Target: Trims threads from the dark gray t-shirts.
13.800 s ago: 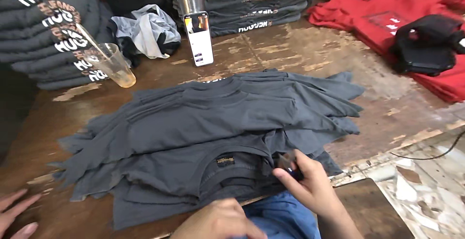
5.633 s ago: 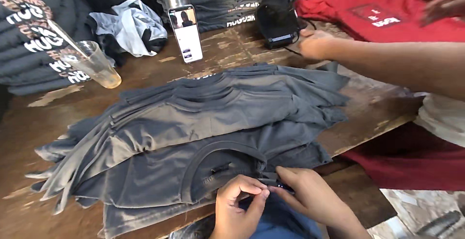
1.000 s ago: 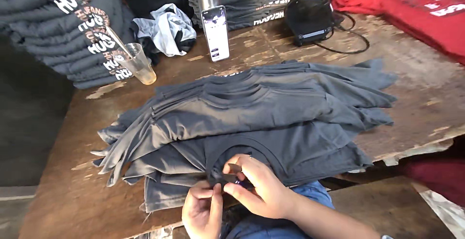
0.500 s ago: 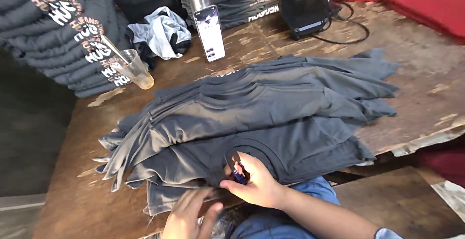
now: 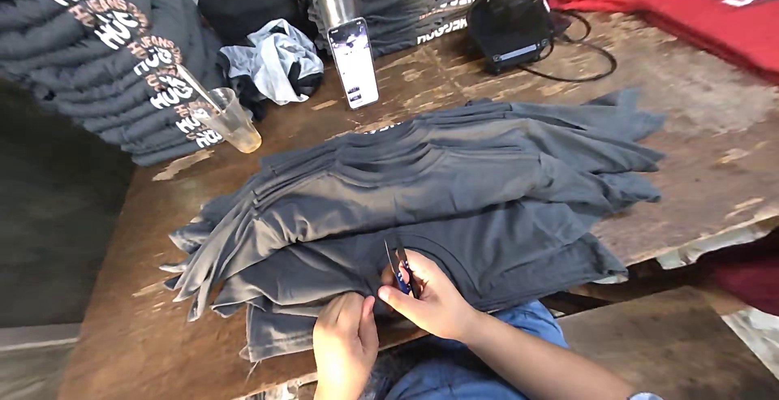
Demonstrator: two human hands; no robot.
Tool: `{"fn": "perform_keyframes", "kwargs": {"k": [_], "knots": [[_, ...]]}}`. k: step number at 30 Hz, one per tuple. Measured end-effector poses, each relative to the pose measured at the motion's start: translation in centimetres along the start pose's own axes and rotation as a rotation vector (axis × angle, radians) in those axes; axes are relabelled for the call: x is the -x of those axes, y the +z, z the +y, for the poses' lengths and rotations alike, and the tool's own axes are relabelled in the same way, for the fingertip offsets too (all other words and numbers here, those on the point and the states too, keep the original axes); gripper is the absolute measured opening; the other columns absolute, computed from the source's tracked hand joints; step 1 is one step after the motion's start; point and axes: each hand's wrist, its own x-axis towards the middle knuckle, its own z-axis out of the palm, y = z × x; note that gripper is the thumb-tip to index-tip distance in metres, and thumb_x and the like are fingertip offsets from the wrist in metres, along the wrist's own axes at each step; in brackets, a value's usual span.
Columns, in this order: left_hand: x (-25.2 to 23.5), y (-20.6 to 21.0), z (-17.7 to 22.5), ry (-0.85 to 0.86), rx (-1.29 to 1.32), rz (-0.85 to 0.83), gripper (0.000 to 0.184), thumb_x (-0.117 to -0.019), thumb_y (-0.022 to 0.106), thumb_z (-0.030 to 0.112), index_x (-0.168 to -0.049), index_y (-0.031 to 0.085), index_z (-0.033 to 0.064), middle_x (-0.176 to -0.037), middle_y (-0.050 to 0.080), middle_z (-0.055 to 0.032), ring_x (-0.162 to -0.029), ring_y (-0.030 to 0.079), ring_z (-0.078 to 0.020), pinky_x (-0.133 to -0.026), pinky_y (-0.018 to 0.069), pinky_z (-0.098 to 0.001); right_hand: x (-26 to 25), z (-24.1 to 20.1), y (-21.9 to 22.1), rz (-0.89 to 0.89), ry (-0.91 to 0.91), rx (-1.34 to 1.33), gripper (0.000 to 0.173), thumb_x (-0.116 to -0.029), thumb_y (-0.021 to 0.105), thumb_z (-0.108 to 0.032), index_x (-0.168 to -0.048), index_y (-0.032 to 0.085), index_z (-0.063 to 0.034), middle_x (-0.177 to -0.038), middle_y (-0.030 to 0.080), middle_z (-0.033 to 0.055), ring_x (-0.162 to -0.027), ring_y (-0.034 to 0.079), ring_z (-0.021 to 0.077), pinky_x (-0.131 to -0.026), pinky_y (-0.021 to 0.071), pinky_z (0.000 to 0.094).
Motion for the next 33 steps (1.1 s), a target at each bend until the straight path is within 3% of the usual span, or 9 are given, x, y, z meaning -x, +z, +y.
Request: {"fn": "perform_keyframes", "kwargs": {"k": [4,8,11,14,18,21,25,29,33], "knots": [[0.6,-1.2,-0.9,-0.032,0.528,-0.095,0.027,-0.107,0.053,0.03,-0.091,0.059,0.0092,-0.084,0.062,0.0019,-0.082,0.062,0.0036,-0.077,0.0526,-0.0113,0.0,-0.3,-0.2,0.037,0.057,-0.065,0.011,-0.0924,0.063,-0.004,-0.097,0.053,-0.0065,-0.083,0.059,-0.0083,-0.071,0.052,-0.0058,-0.063,0.0435,0.011],[0.0,-4.3,-1.1,0.064,0.929,-0.405,0.027,-0.0903,0.078,0.038,-0.095,0.069,0.0139,-0.093,0.071,0.0056,-0.095,0.066,-0.0029,-0.087,0.0535,-0.0203,-0.2,-0.9,-0.5,0.062,0.156,-0.165,0.014,-0.0919,0.063,0.0,-0.101,0.053,-0.0055,-0.088,0.063,-0.0064,-0.074,0.058,-0.002,-0.066,0.0494,0.0153],[-0.4,-5.2,-0.4,-0.013,0.683,-0.385,0.051,-0.0863,0.073,0.06,-0.097,0.073,0.0105,-0.099,0.073,0.0017,-0.102,0.067,-0.0039,-0.092,0.0542,-0.0221,-0.2,-0.5,-0.7,0.041,0.19,-0.211,0.015,-0.0931,0.063,0.0,-0.101,0.053,-0.0087,-0.086,0.063,-0.0064,-0.073,0.058,-0.0009,-0.065,0.0486,0.0153],[-0.5,-3.7,-0.2,-0.103,0.319,-0.27,0.057,-0.0931,0.064,0.058,-0.094,0.074,0.0021,-0.093,0.075,-0.0076,-0.092,0.071,-0.0106,-0.088,0.0563,-0.0285,-0.3,-0.8,-0.5,0.048,0.21,-0.187,0.015,-0.0931,0.063,-0.002,-0.099,0.052,-0.0099,-0.086,0.062,-0.0074,-0.073,0.058,-0.0013,-0.066,0.0493,0.0149],[0.3,-1.3,-0.3,-0.063,0.029,-0.195,0.045,-0.0946,0.062,0.053,-0.083,0.077,0.0118,-0.079,0.074,-0.0031,-0.081,0.07,-0.0174,-0.08,0.0558,-0.0393,0.9,-1.4,-1.2,-0.054,-0.002,0.104,0.014,-0.0965,0.065,-0.013,-0.098,0.056,-0.0021,-0.086,0.066,0.0003,-0.076,0.059,-0.0002,-0.068,0.0483,0.0157],[0.5,-1.5,-0.9,-0.044,0.089,-0.188,0.025,-0.094,0.065,0.035,-0.08,0.077,0.017,-0.072,0.07,0.002,-0.077,0.067,-0.0087,-0.08,0.0522,-0.0266,1.8,-4.3,-5.0,-0.169,-0.193,0.463,0.019,-0.0972,0.064,-0.018,-0.102,0.062,0.0,-0.091,0.067,0.0064,-0.08,0.059,0.0026,-0.072,0.0487,0.0148],[0.5,-2.6,-2.0,-0.041,0.1,-0.214,0.032,-0.0992,0.058,0.033,-0.081,0.076,0.0136,-0.077,0.07,-0.0006,-0.087,0.066,-0.0086,-0.087,0.0499,-0.0238,4.1,-7.8,-13.1,-0.153,-0.139,1.133,0.019,-0.0869,0.069,-0.026,-0.093,0.065,-0.0085,-0.114,0.069,0.0099,-0.107,0.064,0.0267,-0.088,0.0543,0.0417],[0.0,-3.0,-2.4,-0.042,0.053,-0.245,0.038,-0.1013,0.052,0.033,-0.078,0.074,0.0129,-0.082,0.071,-0.0038,-0.094,0.066,-0.0161,-0.092,0.0486,-0.0345,5.5,-7.2,-18.2,0.045,-0.124,1.287,0.014,-0.0817,0.058,-0.017,-0.079,0.062,-0.0039,-0.074,0.061,0.0099,-0.073,0.061,0.025,-0.066,0.0495,0.0412],[-3.6,-3.9,-3.7,0.011,-0.049,-0.116,0.043,-0.1058,0.047,0.038,-0.087,0.075,0.0107,-0.096,0.071,-0.0112,-0.107,0.061,-0.0275,-0.1,0.0435,-0.0442,3.2,-9.5,-18.8,0.267,-0.213,1.235,0.026,-0.0912,0.059,-0.022,-0.092,0.069,0.0016,-0.076,0.064,0.0123,-0.068,0.056,0.0178,-0.063,0.0479,0.0348]]}}
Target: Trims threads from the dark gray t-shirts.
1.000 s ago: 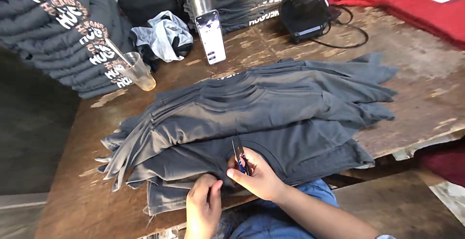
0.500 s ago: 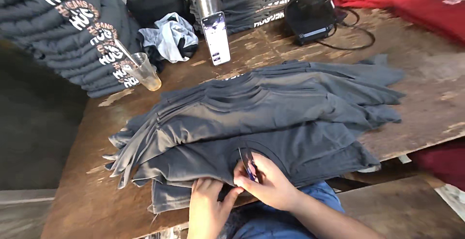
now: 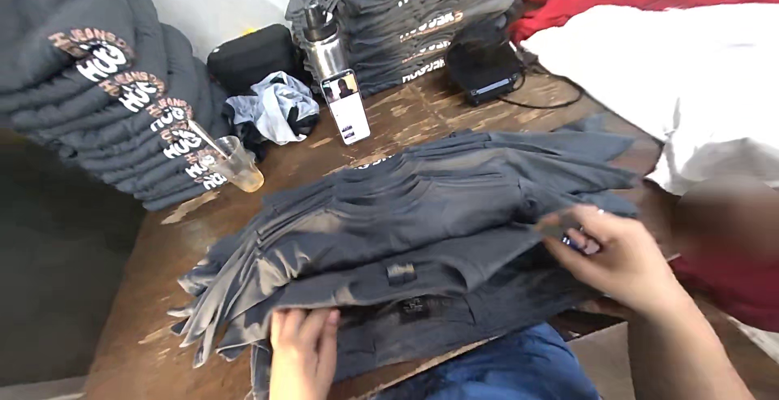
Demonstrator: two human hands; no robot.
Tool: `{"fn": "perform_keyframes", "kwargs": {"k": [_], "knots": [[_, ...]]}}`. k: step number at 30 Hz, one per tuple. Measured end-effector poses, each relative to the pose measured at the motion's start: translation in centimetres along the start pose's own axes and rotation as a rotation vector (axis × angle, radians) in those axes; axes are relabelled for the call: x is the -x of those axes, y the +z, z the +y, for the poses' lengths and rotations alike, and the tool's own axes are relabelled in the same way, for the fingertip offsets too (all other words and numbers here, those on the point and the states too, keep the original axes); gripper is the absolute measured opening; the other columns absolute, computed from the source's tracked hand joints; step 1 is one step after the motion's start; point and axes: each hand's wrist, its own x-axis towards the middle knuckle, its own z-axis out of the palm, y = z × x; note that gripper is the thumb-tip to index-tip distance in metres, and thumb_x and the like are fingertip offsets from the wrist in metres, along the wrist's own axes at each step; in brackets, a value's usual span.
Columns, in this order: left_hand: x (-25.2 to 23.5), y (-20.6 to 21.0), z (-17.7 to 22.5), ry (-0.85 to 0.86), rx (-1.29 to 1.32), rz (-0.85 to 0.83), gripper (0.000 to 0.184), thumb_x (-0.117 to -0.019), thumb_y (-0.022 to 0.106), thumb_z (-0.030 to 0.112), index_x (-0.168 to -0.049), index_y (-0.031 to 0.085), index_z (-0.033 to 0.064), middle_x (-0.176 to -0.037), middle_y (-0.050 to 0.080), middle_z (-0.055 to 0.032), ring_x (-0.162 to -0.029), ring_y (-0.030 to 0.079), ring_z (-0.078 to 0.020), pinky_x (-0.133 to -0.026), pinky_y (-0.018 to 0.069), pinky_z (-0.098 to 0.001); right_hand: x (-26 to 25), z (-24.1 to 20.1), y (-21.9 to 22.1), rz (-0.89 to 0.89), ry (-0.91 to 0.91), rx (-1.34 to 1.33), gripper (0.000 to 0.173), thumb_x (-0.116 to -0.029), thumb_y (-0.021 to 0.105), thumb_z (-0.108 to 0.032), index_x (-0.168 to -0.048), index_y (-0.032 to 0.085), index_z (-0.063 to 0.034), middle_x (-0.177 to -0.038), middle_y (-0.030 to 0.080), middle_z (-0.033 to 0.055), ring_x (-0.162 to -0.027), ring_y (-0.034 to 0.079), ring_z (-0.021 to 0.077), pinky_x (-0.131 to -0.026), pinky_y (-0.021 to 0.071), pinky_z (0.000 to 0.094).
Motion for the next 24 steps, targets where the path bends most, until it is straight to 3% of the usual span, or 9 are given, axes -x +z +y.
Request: {"fn": "perform_keyframes", "kwargs": {"k": [3,6,9,11,13,15,18,21,24], "knots": [[-3.8,-0.6,-2.4,-0.036,-0.133,-0.029,0.046,-0.1066,0.043,0.038,-0.124,0.074,0.0069,-0.14,0.06,-0.0263,-0.138,0.043,-0.0562,-0.112,0.0296,-0.0679,-4.0,0.1,1.2,0.134,0.014,0.183,0.026,-0.0922,0.065,-0.018,-0.086,0.064,0.0072,-0.075,0.062,0.0212,-0.07,0.062,0.0379,-0.063,0.0501,0.0541],[-5.2,0.5,-4.7,-0.205,-0.205,-0.212,0.056,-0.1053,0.039,0.045,-0.145,0.059,0.0109,-0.162,0.036,-0.0233,-0.149,0.021,-0.0585,-0.111,0.0173,-0.0795,-6.4,1.3,3.9,0.018,0.088,0.272,0.013,-0.0845,0.073,0.0,-0.084,0.062,0.0073,-0.09,0.068,0.0264,-0.089,0.067,0.0483,-0.075,0.0522,0.0646],[-4.4,1.1,-2.9,-0.104,-0.183,-0.082,0.055,-0.1018,0.049,0.043,-0.135,0.066,0.0032,-0.153,0.047,-0.0272,-0.143,0.034,-0.0592,-0.109,0.026,-0.0766,-5.6,1.9,4.3,0.055,0.061,0.245,0.011,-0.0857,0.07,-0.001,-0.088,0.065,0.0071,-0.111,0.068,0.027,-0.103,0.066,0.0478,-0.083,0.0538,0.0641],[-3.3,1.5,0.4,0.006,-0.117,-0.041,0.043,-0.0991,0.058,0.037,-0.121,0.073,0.0026,-0.13,0.067,-0.022,-0.123,0.062,-0.0441,-0.102,0.0473,-0.0592,-3.6,1.1,3.8,0.133,0.014,0.21,0.014,-0.0855,0.067,-0.007,-0.085,0.062,0.0068,-0.111,0.065,0.0275,-0.101,0.064,0.0463,-0.081,0.0523,0.0607],[-1.7,2.8,4.0,0.087,0.031,-0.194,0.043,-0.0975,0.062,0.04,-0.123,0.073,0.0072,-0.111,0.075,-0.0096,-0.105,0.071,-0.0282,-0.093,0.055,-0.0495,-0.9,0.2,3.3,0.063,0.047,0.104,0.022,-0.0913,0.065,-0.016,-0.086,0.064,0.0052,-0.098,0.065,0.0224,-0.084,0.064,0.0337,-0.072,0.0546,0.049],[-0.2,5.3,7.2,0.195,0.166,-0.382,0.056,-0.0926,0.067,0.049,-0.137,0.066,0.0142,-0.12,0.075,-0.0013,-0.116,0.068,-0.0257,-0.1,0.0517,-0.0555,1.7,-0.3,3.2,-0.069,0.1,-0.034,0.031,-0.097,0.063,-0.028,-0.083,0.061,0.0001,-0.075,0.059,0.0109,-0.066,0.054,0.0166,-0.059,0.0467,0.0319],[1.3,8.6,10.3,0.352,0.221,-0.437,0.066,-0.0897,0.062,0.06,-0.146,0.058,0.0257,-0.142,0.064,0.0051,-0.137,0.054,-0.0224,-0.108,0.0331,-0.0655,4.4,-0.7,3.1,-0.138,0.147,-0.135,0.032,-0.0964,0.062,-0.028,-0.079,0.057,-0.0023,-0.065,0.05,0.0031,-0.059,0.045,0.0066,-0.054,0.0379,0.0219],[0.5,8.9,12.1,0.252,0.521,-0.455,0.065,-0.0962,0.064,0.049,-0.145,0.054,0.0074,-0.133,0.07,-0.0026,-0.13,0.06,-0.0154,-0.115,0.0377,-0.0491,5.2,-2.6,1.2,-0.159,0.222,-0.188,0.035,-0.0967,0.065,-0.025,-0.081,0.06,0.0064,-0.066,0.054,0.0078,-0.063,0.046,0.0038,-0.06,0.0389,0.0175],[-1.5,7.3,12.7,0.057,0.336,-0.426,0.079,-0.091,0.069,0.045,-0.145,0.05,-0.0087,-0.113,0.074,-0.0124,-0.106,0.071,-0.0291,-0.093,0.0552,-0.0508,5.4,-3.6,0.2,-0.189,0.25,-0.202,0.035,-0.0965,0.064,-0.023,-0.082,0.061,0.0085,-0.067,0.056,0.0105,-0.063,0.047,0.0036,-0.061,0.0397,0.0169]]}}
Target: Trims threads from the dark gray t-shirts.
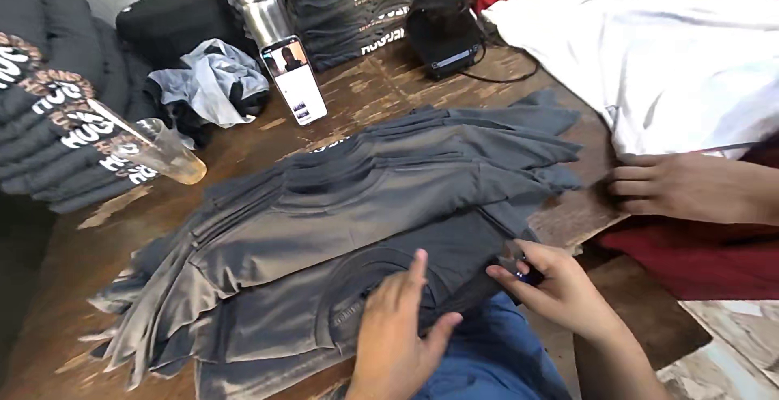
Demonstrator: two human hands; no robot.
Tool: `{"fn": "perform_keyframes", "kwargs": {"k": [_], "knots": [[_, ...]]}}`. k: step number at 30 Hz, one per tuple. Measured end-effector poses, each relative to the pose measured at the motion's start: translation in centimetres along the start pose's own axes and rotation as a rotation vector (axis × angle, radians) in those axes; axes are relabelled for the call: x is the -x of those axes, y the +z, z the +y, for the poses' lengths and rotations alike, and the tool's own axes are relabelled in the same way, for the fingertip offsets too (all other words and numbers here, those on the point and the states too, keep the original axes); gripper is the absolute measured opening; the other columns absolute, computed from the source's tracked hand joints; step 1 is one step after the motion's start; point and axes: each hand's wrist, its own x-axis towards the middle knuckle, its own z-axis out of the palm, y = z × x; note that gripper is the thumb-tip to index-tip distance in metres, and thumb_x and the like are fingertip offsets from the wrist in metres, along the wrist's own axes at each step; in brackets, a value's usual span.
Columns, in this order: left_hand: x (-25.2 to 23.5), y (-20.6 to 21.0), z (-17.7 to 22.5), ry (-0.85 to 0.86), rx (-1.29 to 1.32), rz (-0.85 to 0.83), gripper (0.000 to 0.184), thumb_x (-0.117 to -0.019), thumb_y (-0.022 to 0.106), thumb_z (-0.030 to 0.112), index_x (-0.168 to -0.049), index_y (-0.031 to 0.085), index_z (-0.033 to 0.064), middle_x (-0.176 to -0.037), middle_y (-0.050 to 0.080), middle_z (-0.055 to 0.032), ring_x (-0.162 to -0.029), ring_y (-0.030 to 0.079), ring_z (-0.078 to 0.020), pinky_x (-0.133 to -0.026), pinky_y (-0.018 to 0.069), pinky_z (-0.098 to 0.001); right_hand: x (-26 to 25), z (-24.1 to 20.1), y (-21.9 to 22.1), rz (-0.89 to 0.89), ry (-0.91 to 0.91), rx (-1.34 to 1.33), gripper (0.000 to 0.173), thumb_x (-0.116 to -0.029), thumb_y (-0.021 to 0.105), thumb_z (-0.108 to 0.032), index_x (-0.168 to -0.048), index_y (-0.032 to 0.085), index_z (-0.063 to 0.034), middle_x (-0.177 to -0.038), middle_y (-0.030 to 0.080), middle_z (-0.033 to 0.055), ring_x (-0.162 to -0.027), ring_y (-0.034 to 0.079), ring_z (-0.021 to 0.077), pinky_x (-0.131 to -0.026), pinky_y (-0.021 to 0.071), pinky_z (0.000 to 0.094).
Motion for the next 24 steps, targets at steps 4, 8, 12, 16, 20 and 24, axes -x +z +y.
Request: {"fn": "perform_keyframes", "kwargs": {"k": [4,8,12,16,20,24], "knots": [[-0.2,-1.6,-0.4,-0.051,-0.159,-0.21,0.089,-0.0839,0.07,0.062,-0.151,0.051,0.0058,-0.133,0.07,-0.0046,-0.125,0.063,-0.0303,-0.107,0.0433,-0.0572,0.4,1.2,0.6,0.006,-0.041,-0.04,0.035,-0.0974,0.064,-0.025,-0.08,0.059,0.0045,-0.066,0.052,0.0064,-0.061,0.043,0.002,-0.058,0.0361,0.0162],[0.7,1.3,-2.1,0.199,0.102,-0.141,0.083,-0.0873,0.069,0.06,-0.151,0.05,0.0098,-0.141,0.065,-0.0012,-0.137,0.055,-0.021,-0.114,0.0391,-0.051,0.0,1.0,1.3,0.041,-0.095,-0.107,0.035,-0.0976,0.065,-0.025,-0.08,0.059,0.004,-0.068,0.055,0.0071,-0.063,0.047,0.0013,-0.06,0.0389,0.0148],[0.6,0.3,-2.3,0.043,-0.048,0.065,0.092,-0.0835,0.074,0.057,-0.151,0.047,0.0007,-0.109,0.075,-0.003,-0.101,0.069,-0.0209,-0.09,0.0567,-0.0432,-0.2,-0.5,0.8,0.045,-0.116,-0.141,0.037,-0.0991,0.064,-0.024,-0.076,0.055,0.0038,-0.066,0.054,0.0087,-0.062,0.047,0.0028,-0.06,0.0385,0.0158],[0.9,0.2,-2.8,0.143,-0.102,-0.153,0.098,-0.0775,0.072,0.068,-0.154,0.047,0.0126,-0.139,0.066,-0.0002,-0.135,0.056,-0.0268,-0.112,0.0397,-0.0607,0.0,0.1,1.0,-0.006,-0.11,-0.163,0.033,-0.0989,0.064,-0.022,-0.081,0.058,0.0055,-0.068,0.055,0.0078,-0.063,0.046,0.0016,-0.06,0.0384,0.0149],[0.1,1.2,-2.5,0.24,0.242,-0.114,0.085,-0.0878,0.075,0.042,-0.153,0.041,-0.0003,-0.134,0.069,-0.0044,-0.129,0.061,-0.0168,-0.113,0.0434,-0.0452,-0.2,0.8,2.1,0.026,-0.216,-0.207,0.027,-0.1007,0.061,-0.022,-0.084,0.053,-0.002,-0.071,0.051,0.0035,-0.065,0.046,-0.0002,-0.061,0.0379,0.0121],[-0.5,-2.3,-1.0,-0.093,-0.116,-0.138,0.093,-0.0861,0.072,0.052,-0.154,0.04,-0.004,-0.121,0.073,-0.009,-0.112,0.068,-0.0311,-0.099,0.0494,-0.0521,-0.3,-2.6,0.3,0.0,-0.052,-0.106,0.028,-0.0962,0.064,-0.014,-0.08,0.057,0.0092,-0.069,0.057,0.0137,-0.064,0.05,0.0065,-0.063,0.0421,0.0173]]}}
